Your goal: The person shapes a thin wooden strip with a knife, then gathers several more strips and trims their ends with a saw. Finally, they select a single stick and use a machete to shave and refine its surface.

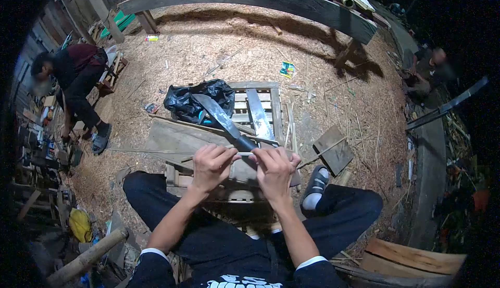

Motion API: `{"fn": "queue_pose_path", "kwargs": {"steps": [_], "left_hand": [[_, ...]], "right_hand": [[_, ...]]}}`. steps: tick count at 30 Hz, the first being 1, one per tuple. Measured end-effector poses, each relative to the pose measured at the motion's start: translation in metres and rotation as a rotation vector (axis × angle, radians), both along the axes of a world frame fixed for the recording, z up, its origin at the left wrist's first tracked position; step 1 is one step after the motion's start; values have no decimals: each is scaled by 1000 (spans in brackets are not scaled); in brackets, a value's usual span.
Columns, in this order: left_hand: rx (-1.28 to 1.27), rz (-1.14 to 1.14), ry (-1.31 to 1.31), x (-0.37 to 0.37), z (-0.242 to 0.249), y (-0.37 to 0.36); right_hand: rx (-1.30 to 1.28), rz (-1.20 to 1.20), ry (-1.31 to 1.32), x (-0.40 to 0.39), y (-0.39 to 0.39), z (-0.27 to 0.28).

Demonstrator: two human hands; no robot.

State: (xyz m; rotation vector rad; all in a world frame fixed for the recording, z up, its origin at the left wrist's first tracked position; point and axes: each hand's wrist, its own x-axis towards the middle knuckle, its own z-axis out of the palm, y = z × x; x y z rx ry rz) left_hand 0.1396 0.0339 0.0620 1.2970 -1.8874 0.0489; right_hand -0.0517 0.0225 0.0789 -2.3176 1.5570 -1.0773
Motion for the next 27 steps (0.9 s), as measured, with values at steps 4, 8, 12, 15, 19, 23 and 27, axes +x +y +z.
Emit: {"fn": "queue_pose_path", "kwargs": {"steps": [4,8,12,15,19,23,27], "left_hand": [[60,-47,-28,-3,10,-1],[85,-75,-3,6,10,-3],[216,-128,-37,23,-1,-2],[263,-94,-74,41,-2,0],[253,24,-16,60,-12,11],[276,89,-11,64,-18,28],[288,89,-7,71,-27,41]], "right_hand": [[-9,81,49,-18,-6,3],[-7,149,92,-43,-13,4],[-31,195,75,-61,-22,-11],[19,174,79,-54,-18,-20],[51,167,192,-39,-13,-23],[17,214,274,-30,-21,-32],[53,234,295,-20,-29,-34]]}}
